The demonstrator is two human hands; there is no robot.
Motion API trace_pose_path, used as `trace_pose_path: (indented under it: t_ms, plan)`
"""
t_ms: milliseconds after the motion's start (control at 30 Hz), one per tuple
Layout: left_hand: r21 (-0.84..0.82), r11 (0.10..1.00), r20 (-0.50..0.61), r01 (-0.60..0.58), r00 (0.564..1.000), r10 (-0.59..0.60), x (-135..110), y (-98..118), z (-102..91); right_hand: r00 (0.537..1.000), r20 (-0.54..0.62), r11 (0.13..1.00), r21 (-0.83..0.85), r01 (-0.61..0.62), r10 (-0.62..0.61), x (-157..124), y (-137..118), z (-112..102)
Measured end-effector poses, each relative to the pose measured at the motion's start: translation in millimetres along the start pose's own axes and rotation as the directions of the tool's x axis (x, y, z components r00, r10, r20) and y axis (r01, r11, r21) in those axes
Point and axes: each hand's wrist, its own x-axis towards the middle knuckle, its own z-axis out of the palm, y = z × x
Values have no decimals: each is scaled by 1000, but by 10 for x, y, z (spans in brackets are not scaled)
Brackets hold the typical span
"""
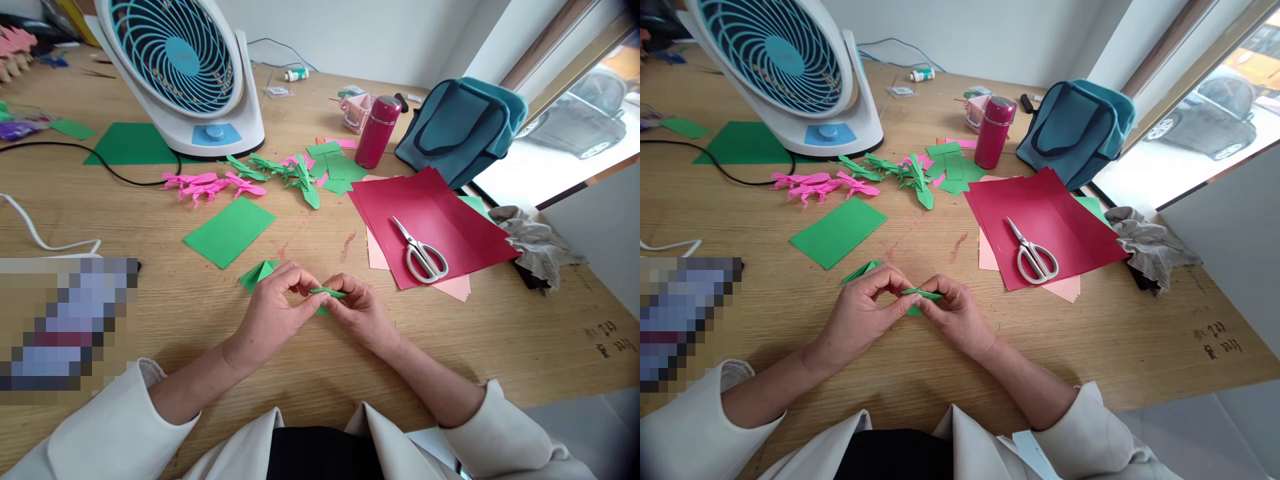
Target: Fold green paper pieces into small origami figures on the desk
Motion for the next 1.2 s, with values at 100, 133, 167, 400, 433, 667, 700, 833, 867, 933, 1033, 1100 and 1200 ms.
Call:
trace_pose_path:
  t_ms: [100, 133, 167, 400, 433, 667, 700, 833, 867, 933, 1033, 1100, 1200]
  plan:
    - [14, 999, -1, -33, 999, 33, 5, 20, -8, 1000, 8, 1000, -27, 14, -13, 0, 8, -2]
    - [19, 998, -3, -53, 999, 53, 8, 25, -10, 1000, 13, 999, -37, 28, -27, -1, 14, -6]
    - [23, 997, -6, -75, 997, 75, 10, 27, -11, 999, 18, 998, -48, 45, -45, -3, 22, -12]
    - [17, 993, -32, -120, 992, 120, -1, 6, -12, 993, 48, 990, -89, 109, -105, -18, 46, -39]
    - [12, 994, -28, -108, 994, 108, -3, 3, -12, 993, 48, 990, -91, 112, -108, -18, 42, -37]
    - [-1, 999, -1, -35, 999, 35, 14, -23, -3, 996, 59, 990, -117, 79, -72, -17, 48, -38]
    - [-6, 999, 1, -33, 999, 33, 19, -26, -2, 995, 62, 990, -118, 79, -72, -17, 58, -43]
    - [-29, 999, 9, -42, 999, 42, 34, -33, -12, 997, 53, 990, -128, 55, -48, -17, 104, -64]
    - [-34, 999, 11, -40, 999, 41, 36, -35, -17, 998, 44, 990, -132, 44, -39, -16, 114, -67]
    - [-42, 999, 15, -32, 999, 32, 39, -39, -25, 999, 29, 990, -136, 24, -20, -14, 129, -68]
    - [-54, 998, 22, -12, 1000, 14, 36, -44, -23, 1000, 9, 990, -142, 11, -10, -12, 138, -59]
    - [-48, 999, 24, -9, 1000, 10, 31, -42, -11, 1000, -1, 988, -155, 12, -12, -13, 131, -48]
    - [-7, 1000, 24, -31, 999, 31, 23, -35, 10, 1000, -8, 982, -189, 2, -4, -17, 101, -28]
